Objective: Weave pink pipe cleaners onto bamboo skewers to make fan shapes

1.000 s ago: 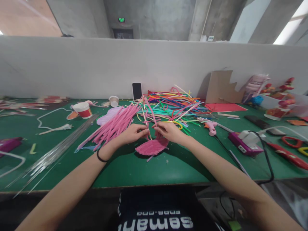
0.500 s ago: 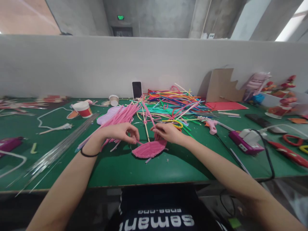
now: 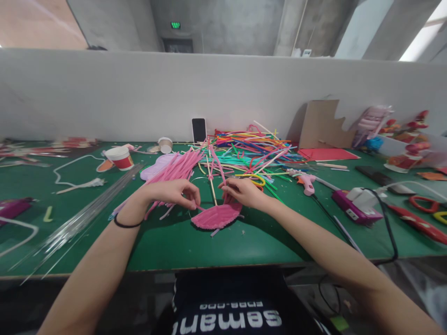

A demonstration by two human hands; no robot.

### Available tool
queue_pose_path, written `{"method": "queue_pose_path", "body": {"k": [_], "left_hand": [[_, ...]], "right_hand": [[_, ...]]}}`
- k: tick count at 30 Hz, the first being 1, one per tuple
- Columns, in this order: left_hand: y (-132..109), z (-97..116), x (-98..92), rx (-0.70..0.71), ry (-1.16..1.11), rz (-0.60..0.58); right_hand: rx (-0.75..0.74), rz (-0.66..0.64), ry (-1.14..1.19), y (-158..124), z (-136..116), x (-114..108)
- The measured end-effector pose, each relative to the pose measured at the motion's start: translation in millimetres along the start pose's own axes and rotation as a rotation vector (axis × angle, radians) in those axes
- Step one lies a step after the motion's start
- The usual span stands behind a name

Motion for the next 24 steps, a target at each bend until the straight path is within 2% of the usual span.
{"method": "queue_pose_path", "body": {"k": [6, 10, 15, 20, 24], "left_hand": [[3, 8, -10.5, 0.08, -0.095, 0.187], [7, 8, -13.7, 0.117, -0.165, 0.297], [18, 8, -5.6, 0.156, -0.234, 0.337], [27, 4, 2.8, 0.182, -0.175, 0.391], [28, 1, 0.3, 0.172, -0.05, 0.489]], "right_hand": [[0.061, -0.07, 0.224, -3, 2, 7], [0.041, -0.06, 0.234, -3, 0, 5], [0.029, -0.028, 0.187, -1, -2, 1], [0.008, 0.023, 0.095, 0, 1, 2], [0.02, 0.057, 0.083, 1, 10, 10]]}}
Point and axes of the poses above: each hand's wrist, its own y-axis towards the middle knuckle, its own x-axis out of the palm, z = x × y, the point moved 7 cm from there along y, towards the middle knuckle, and after that the axes turned 1 degree about z, right-handed, at the moved point
